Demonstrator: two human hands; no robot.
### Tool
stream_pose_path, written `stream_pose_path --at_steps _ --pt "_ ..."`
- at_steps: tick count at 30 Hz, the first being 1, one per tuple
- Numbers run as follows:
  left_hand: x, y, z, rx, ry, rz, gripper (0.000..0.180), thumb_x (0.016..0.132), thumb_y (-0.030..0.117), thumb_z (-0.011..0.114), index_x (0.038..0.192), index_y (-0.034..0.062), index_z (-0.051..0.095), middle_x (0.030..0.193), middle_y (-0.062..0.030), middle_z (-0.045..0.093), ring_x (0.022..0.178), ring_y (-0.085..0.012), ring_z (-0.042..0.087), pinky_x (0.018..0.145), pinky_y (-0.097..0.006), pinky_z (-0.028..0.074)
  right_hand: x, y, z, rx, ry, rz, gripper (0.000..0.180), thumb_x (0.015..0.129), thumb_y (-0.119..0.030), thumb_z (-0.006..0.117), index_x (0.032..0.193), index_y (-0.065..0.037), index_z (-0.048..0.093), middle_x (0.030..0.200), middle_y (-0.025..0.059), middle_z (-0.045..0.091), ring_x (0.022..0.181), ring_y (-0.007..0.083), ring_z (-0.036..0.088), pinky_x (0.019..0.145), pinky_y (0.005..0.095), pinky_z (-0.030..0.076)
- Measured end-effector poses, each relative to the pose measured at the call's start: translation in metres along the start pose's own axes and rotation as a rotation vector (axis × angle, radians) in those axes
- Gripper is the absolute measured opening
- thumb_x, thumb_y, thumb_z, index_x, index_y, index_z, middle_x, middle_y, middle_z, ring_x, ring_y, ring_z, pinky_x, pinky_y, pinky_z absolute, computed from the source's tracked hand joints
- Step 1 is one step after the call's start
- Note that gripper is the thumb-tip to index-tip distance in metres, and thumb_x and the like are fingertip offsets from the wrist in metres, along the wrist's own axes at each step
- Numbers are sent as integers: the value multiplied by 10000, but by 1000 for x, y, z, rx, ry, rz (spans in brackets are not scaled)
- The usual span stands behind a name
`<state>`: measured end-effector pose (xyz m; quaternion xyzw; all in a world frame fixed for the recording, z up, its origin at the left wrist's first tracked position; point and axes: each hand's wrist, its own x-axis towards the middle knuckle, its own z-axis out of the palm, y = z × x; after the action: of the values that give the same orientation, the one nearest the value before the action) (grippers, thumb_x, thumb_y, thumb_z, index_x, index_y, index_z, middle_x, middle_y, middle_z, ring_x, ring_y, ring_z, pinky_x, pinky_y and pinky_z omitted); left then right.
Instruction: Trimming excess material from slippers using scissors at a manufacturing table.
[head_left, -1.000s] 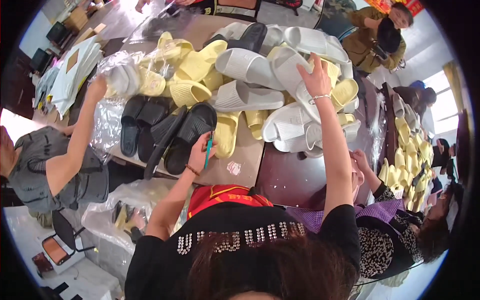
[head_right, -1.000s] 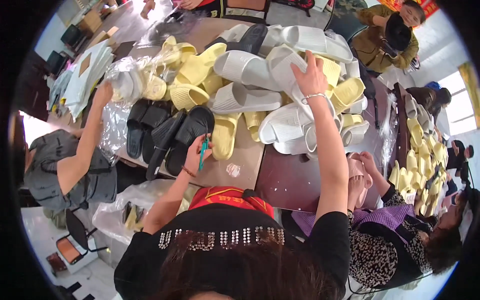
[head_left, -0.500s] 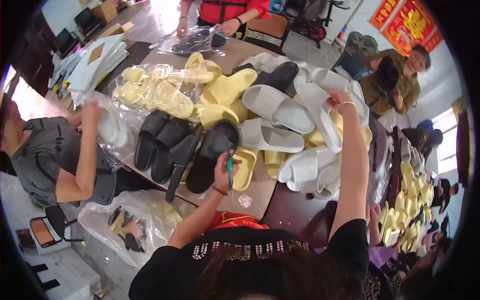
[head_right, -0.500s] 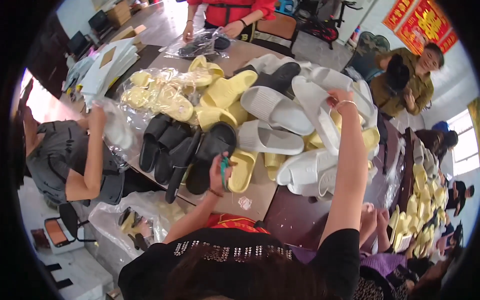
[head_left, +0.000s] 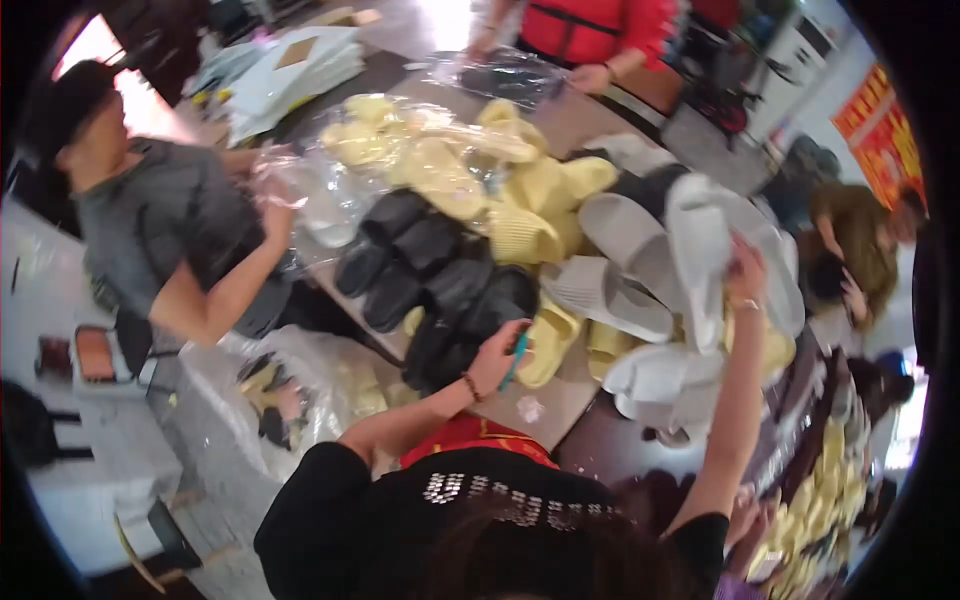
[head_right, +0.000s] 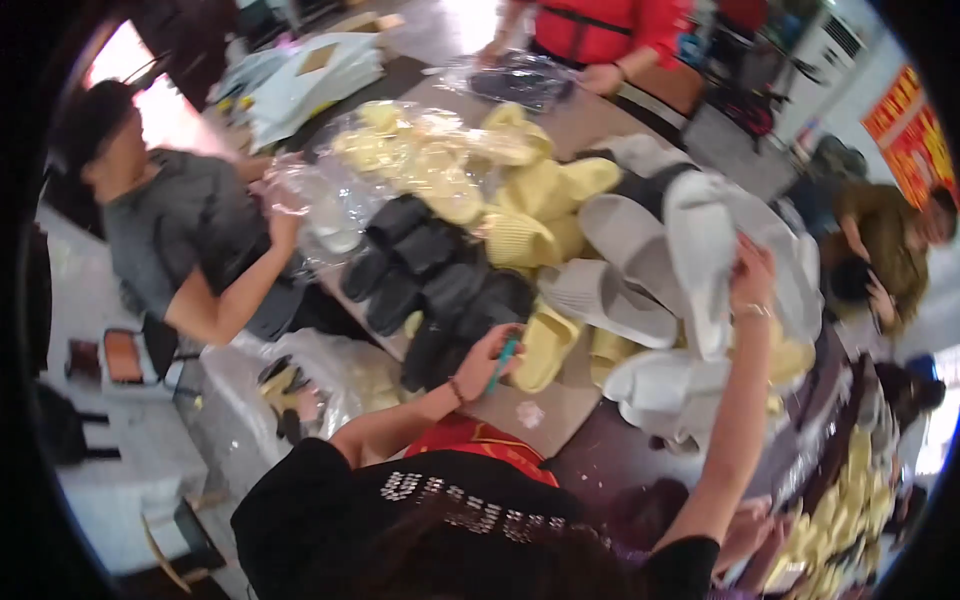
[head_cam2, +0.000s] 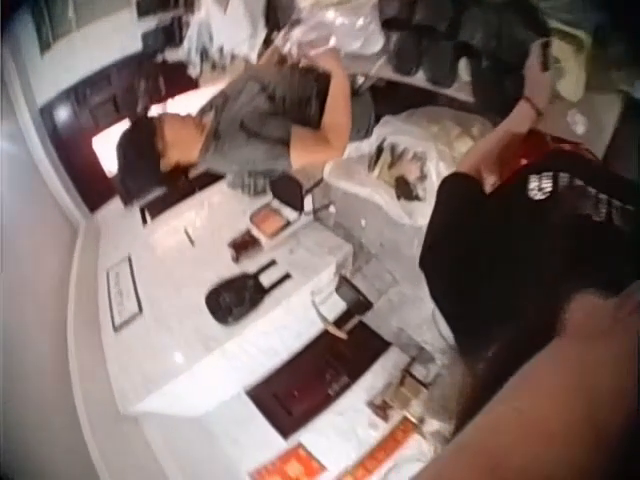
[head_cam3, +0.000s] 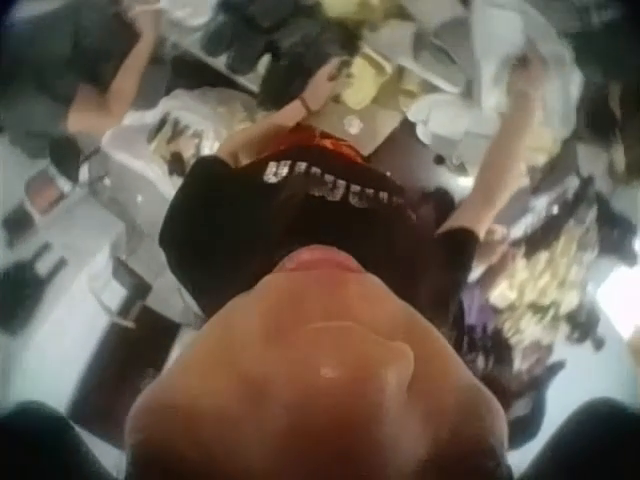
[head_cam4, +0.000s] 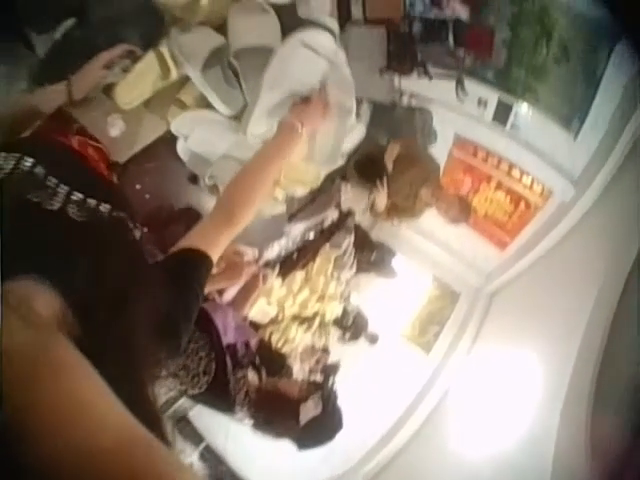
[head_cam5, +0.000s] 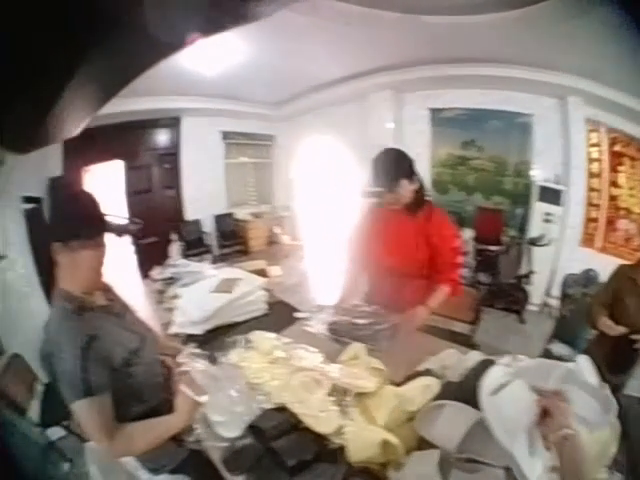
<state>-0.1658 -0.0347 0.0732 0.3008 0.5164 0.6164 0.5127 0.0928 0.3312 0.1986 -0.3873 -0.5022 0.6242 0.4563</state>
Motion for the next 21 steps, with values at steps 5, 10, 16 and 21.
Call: stream_pose_path --at_steps 5,10,16,21 --pt "-30 17 -5 45 5 5 508 739 32 603 1197 59 383 922 -27 525 831 -80 500 716 -212 424 -112 -53 66 179 40 -115 299 776 3 508 1066 9 432 1137 138 509 989 175 496 847 287 399" --pt "-55 16 -6 20 32 22 512 727 40 617 1188 51 395 912 -34 533 834 -88 512 731 -222 426 -215 -50 133 292 -8 -194 326 822 -38 480 1137 34 436 1202 108 462 1037 173 479 888 308 390" --pt "-78 -10 -11 86 71 80 486 748 41 597 1186 41 385 928 -40 515 844 -101 501 718 -222 425 -285 20 165 375 56 -190 299 830 -72 460 1116 -50 376 1176 110 483 970 191 509 866 333 404" --pt "-92 -5 -6 90 174 8 494 757 49 596 1195 42 367 922 -40 510 844 -101 494 740 -221 413 -288 110 163 630 87 168 202 812 -103 447 1006 -64 413 1126 94 511 887 234 503 795 303 416"
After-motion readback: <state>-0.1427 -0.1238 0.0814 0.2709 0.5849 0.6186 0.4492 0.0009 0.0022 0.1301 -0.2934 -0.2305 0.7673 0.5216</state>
